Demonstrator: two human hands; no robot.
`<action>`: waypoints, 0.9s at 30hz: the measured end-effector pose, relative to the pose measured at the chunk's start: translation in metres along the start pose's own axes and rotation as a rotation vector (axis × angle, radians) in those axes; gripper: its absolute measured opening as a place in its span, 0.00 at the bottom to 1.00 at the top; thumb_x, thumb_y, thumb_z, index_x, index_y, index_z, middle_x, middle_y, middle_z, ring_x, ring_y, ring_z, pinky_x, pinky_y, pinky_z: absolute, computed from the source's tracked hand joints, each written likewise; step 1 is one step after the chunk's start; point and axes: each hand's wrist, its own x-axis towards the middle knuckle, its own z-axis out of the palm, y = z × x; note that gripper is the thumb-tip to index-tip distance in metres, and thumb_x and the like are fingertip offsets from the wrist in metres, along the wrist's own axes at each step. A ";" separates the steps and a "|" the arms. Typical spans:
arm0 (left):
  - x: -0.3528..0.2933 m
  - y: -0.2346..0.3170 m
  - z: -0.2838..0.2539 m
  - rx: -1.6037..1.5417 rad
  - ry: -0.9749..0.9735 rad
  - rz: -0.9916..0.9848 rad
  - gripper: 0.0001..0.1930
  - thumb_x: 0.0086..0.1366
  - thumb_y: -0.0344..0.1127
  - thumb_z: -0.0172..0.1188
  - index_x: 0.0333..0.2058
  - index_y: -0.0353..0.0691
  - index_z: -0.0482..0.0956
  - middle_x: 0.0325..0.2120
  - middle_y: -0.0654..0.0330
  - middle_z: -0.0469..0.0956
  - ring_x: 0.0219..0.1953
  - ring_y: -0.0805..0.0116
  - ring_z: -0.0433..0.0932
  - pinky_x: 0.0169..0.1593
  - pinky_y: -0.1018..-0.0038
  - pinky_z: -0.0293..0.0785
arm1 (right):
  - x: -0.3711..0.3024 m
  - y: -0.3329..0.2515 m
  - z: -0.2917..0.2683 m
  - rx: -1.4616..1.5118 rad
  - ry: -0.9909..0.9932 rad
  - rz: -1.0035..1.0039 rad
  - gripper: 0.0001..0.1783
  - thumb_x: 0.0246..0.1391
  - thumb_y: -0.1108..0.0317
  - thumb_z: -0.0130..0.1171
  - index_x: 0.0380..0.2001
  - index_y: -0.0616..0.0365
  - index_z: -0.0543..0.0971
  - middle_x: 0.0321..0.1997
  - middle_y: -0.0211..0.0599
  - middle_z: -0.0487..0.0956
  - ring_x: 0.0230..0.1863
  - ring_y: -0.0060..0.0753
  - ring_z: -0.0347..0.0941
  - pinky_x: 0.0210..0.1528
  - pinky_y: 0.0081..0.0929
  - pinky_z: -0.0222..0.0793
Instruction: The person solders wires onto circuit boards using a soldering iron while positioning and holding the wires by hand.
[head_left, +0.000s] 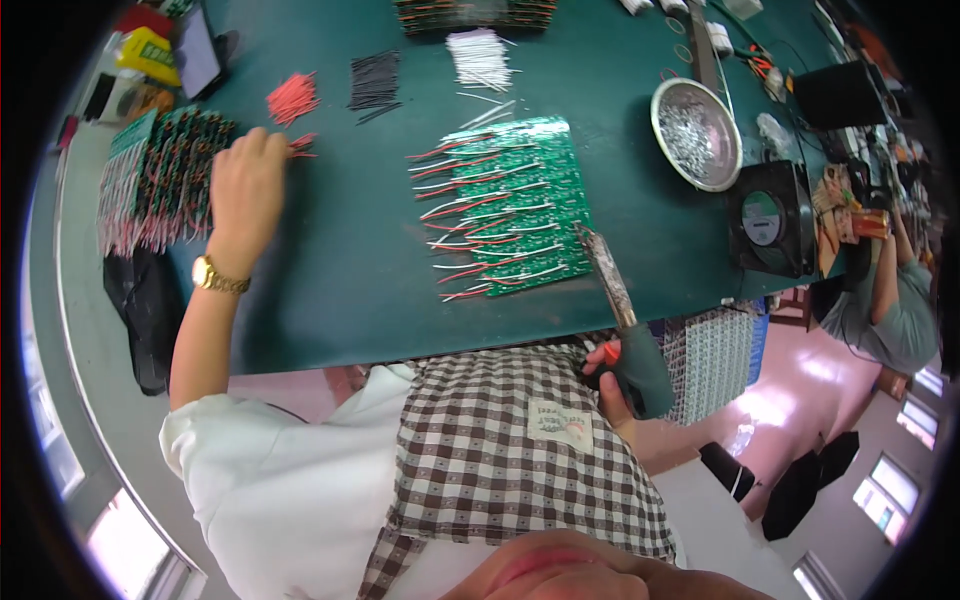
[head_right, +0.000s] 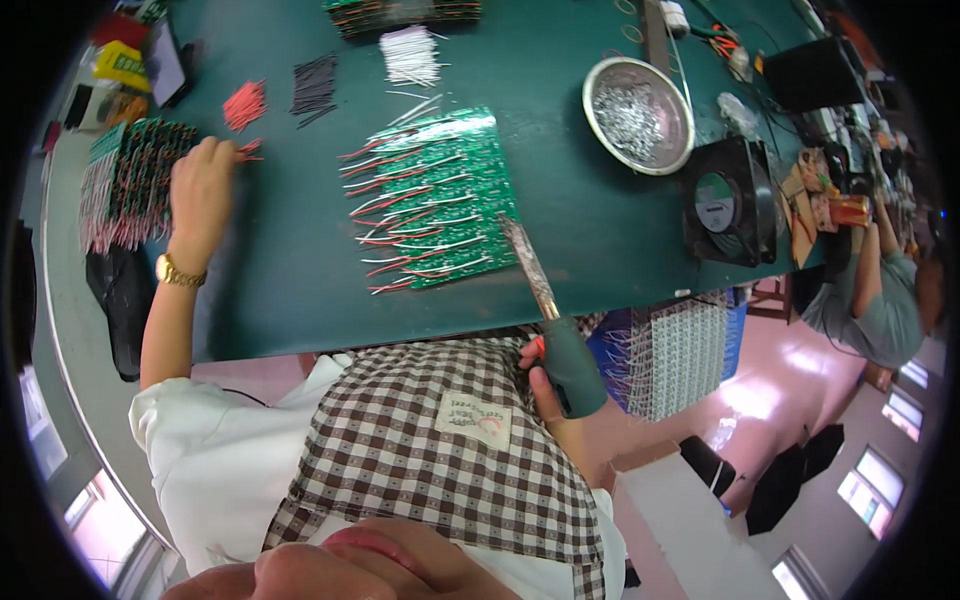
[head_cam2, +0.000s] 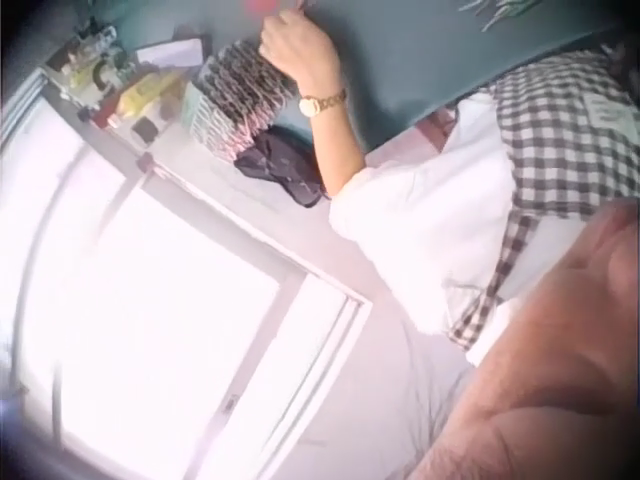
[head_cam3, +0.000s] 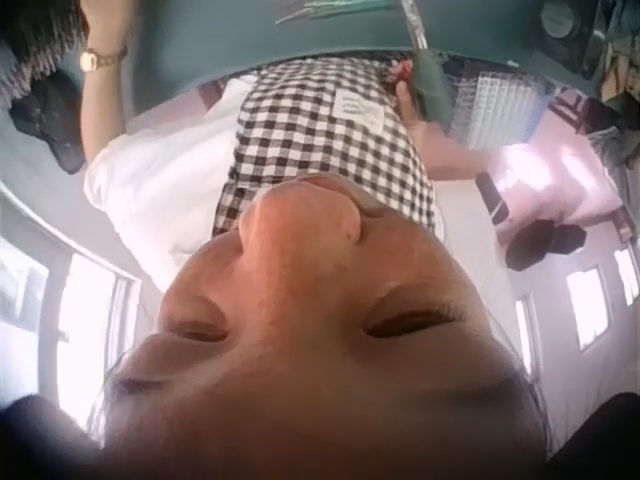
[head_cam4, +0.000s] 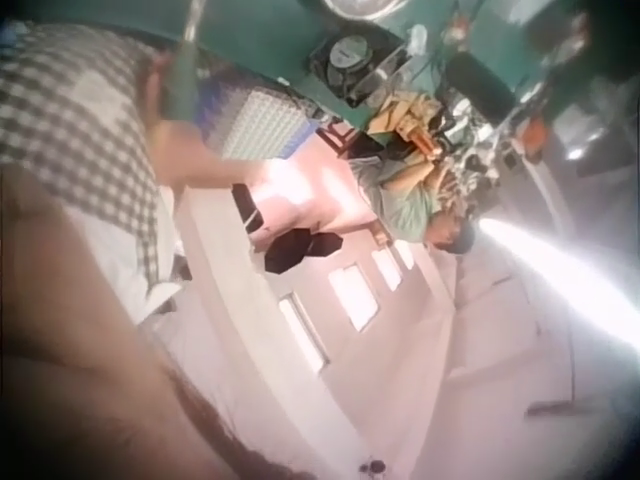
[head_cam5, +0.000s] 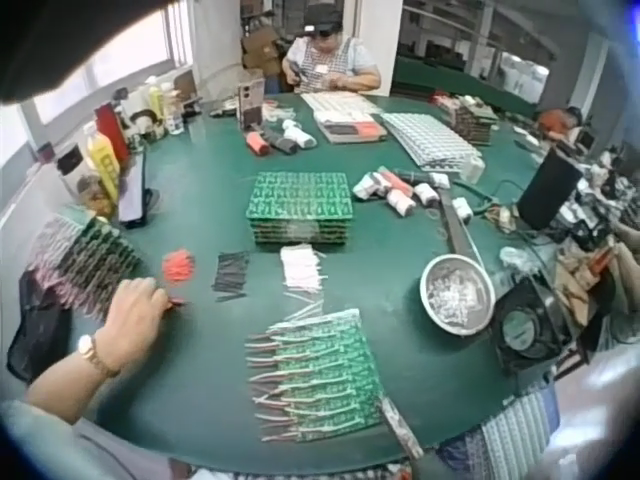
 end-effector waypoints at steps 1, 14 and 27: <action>0.006 0.002 -0.005 0.020 0.045 -0.013 0.02 0.60 0.31 0.51 0.31 0.41 0.70 0.27 0.59 0.71 0.33 0.61 0.73 0.35 0.64 0.65 | 0.002 -0.001 -0.001 0.040 0.002 -0.019 0.19 0.54 0.63 0.59 0.45 0.64 0.72 0.38 0.36 0.75 0.36 0.27 0.72 0.41 0.26 0.69; 0.062 0.114 -0.030 -0.920 0.080 0.039 0.04 0.58 0.30 0.61 0.33 0.41 0.79 0.21 0.59 0.75 0.25 0.60 0.74 0.30 0.69 0.70 | 0.023 -0.027 0.005 0.251 -0.049 -0.033 0.27 0.53 0.59 0.61 0.51 0.62 0.68 0.36 0.48 0.75 0.32 0.33 0.72 0.37 0.31 0.70; 0.070 0.150 -0.027 -1.066 -0.036 -0.183 0.05 0.58 0.31 0.62 0.27 0.38 0.77 0.22 0.59 0.73 0.27 0.59 0.72 0.33 0.68 0.67 | 0.047 -0.073 0.021 0.210 -0.142 0.059 0.25 0.56 0.60 0.58 0.52 0.64 0.66 0.34 0.49 0.76 0.27 0.34 0.74 0.33 0.32 0.72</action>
